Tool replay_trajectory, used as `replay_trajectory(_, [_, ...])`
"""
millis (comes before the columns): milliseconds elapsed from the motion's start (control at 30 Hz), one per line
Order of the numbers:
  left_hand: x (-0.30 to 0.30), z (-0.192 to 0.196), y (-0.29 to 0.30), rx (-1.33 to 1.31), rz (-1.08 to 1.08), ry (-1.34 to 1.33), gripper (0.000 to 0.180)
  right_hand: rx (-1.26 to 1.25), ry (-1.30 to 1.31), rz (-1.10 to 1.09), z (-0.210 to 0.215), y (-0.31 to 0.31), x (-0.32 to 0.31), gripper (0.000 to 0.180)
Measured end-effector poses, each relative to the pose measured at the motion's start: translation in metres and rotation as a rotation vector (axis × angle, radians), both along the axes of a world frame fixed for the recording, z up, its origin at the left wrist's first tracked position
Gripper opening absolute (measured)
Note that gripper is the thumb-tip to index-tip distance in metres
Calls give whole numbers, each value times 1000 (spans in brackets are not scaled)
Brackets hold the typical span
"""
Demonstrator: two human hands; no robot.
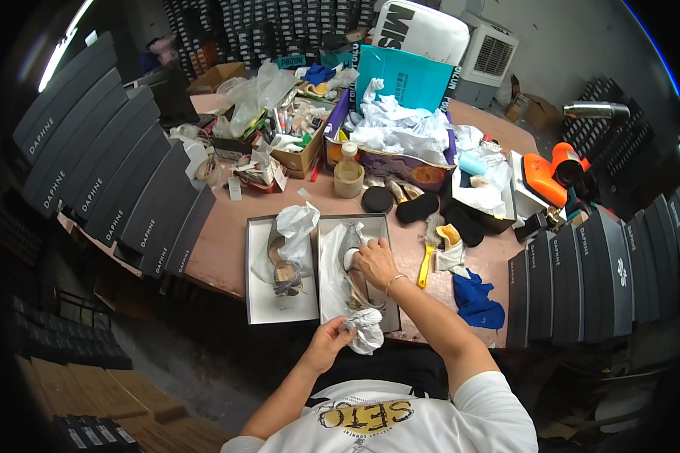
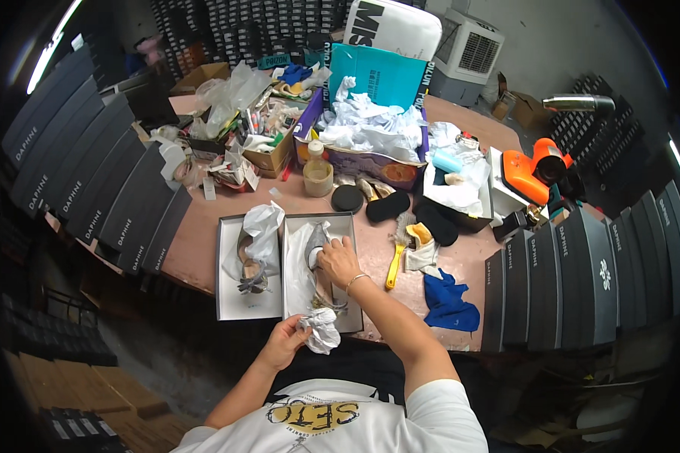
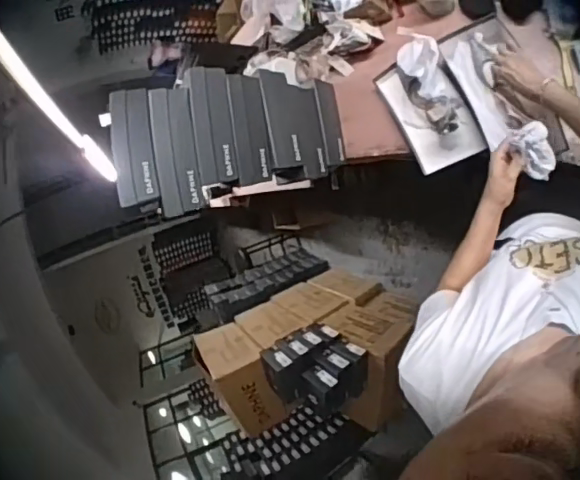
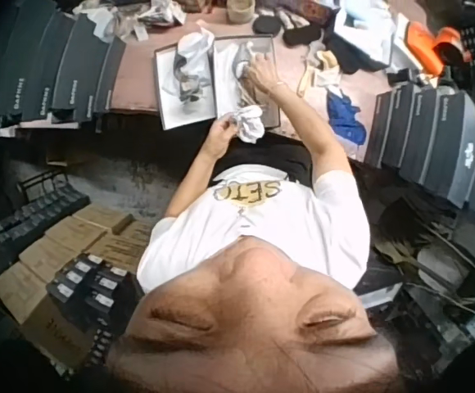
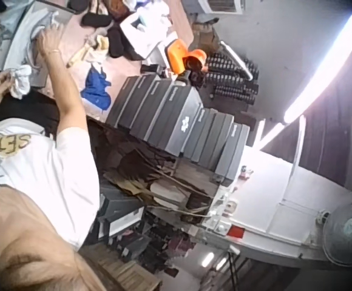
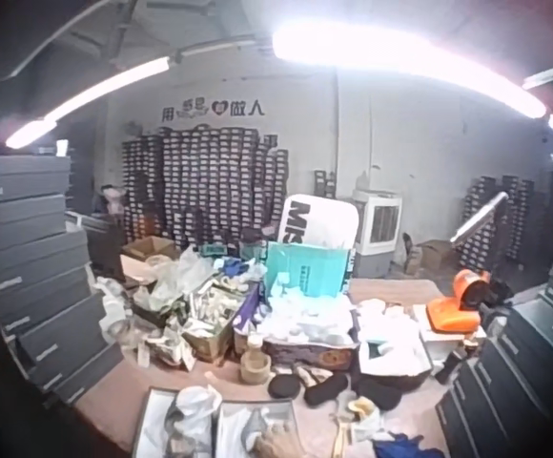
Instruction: Inspecting and packaging pairs of women's shoes into boxes.
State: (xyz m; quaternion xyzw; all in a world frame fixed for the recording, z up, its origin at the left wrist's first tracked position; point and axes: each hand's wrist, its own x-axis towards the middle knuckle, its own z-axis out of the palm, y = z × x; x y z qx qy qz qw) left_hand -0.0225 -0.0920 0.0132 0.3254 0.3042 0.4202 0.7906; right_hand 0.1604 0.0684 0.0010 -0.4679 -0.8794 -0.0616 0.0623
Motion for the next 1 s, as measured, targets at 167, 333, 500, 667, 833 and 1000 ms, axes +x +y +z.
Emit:
replay_trajectory(167, [-21,0,3,-217,61,-166,30,-255,-132,227,21,-13,24,16])
replay_trajectory(333, [-11,3,11,-198,179,-239,33,-608,-217,352,32,-4,31,18])
replay_trajectory(500, [-8,20,0,-102,180,-163,52,-343,877,-278,111,70,48,24])
replay_trajectory(667, [5,30,2,155,370,115,58,-436,789,145,118,4,20,52])
replay_trajectory(833, [-8,23,0,192,265,256,35,-1020,865,161,85,-96,10,42])
replay_trajectory(1000, [-10,39,-11,28,140,44,37,-1297,1488,33,60,-137,7,32])
